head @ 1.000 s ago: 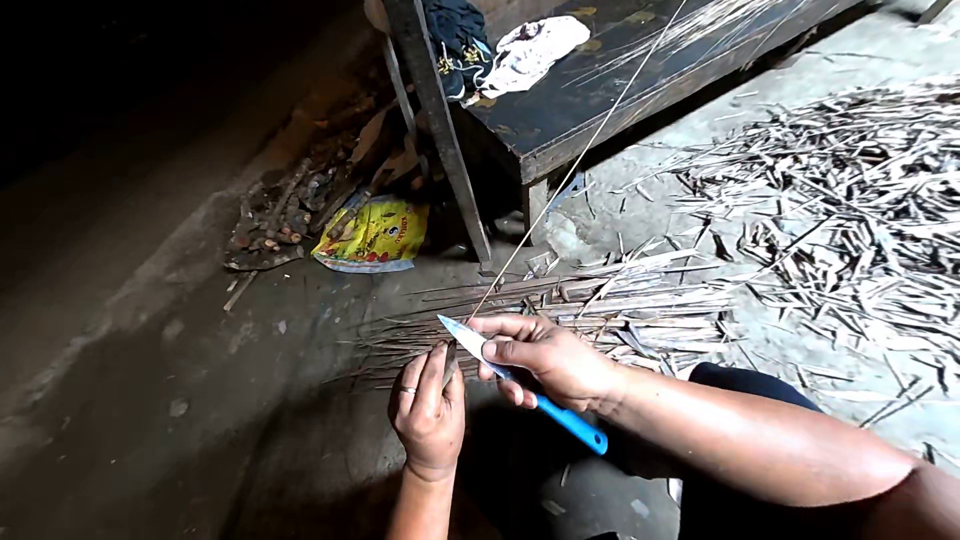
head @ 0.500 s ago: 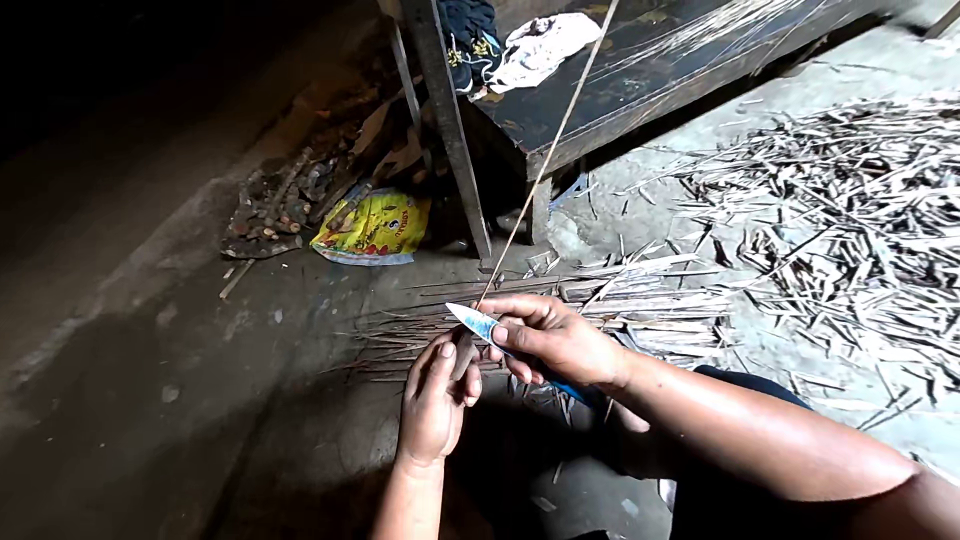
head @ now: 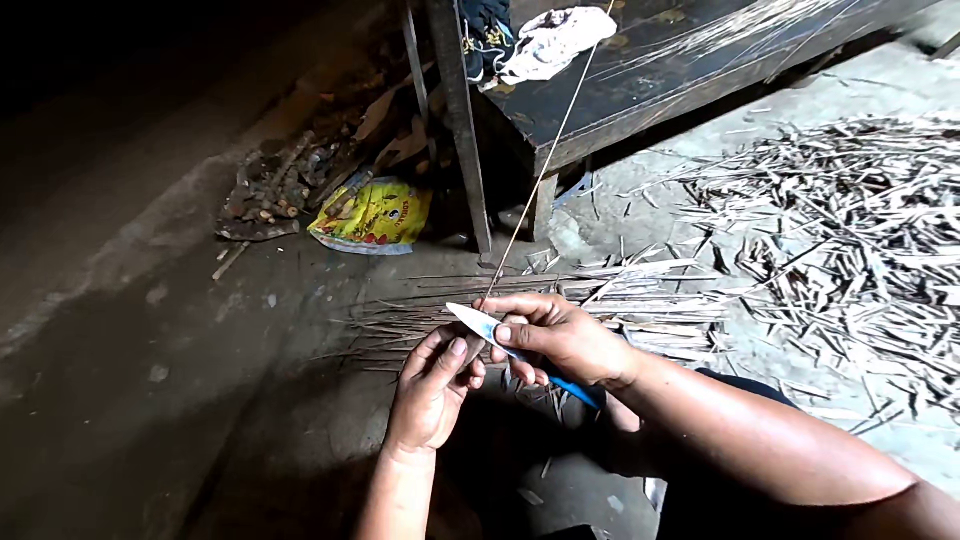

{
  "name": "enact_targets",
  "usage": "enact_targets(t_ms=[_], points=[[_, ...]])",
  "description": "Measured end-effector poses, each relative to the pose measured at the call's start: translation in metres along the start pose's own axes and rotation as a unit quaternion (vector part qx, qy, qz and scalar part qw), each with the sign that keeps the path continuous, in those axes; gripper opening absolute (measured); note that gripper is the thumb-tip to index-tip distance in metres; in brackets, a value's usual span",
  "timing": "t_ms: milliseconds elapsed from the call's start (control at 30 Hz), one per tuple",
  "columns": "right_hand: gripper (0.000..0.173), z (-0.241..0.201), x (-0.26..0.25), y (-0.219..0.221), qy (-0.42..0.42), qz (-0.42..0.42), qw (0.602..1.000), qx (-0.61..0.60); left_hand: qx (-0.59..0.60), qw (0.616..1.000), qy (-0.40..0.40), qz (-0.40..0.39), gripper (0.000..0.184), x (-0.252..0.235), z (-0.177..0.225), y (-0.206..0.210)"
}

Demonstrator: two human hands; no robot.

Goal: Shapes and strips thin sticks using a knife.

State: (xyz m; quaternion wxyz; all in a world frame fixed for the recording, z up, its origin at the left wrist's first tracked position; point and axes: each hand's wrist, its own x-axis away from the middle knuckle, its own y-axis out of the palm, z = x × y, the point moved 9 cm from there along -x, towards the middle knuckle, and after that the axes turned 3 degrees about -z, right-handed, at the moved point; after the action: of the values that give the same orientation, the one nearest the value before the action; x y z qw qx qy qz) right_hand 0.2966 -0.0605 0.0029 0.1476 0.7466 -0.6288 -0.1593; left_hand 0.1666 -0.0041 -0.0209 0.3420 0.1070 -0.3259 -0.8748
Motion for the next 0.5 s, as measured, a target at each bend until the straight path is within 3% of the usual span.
enact_targets(t_ms=[367, 500], points=[[0.034, -0.005, 0.003, -0.006, 0.043, 0.006, 0.999, -0.011, -0.052, 0.998, 0.026, -0.002, 0.017, 0.001, 0.007, 0.001], [0.031, -0.011, 0.005, -0.013, 0.051, 0.047, 0.998, -0.004, -0.087, 0.995, 0.038, 0.004, 0.017, 0.001, 0.009, 0.000]])
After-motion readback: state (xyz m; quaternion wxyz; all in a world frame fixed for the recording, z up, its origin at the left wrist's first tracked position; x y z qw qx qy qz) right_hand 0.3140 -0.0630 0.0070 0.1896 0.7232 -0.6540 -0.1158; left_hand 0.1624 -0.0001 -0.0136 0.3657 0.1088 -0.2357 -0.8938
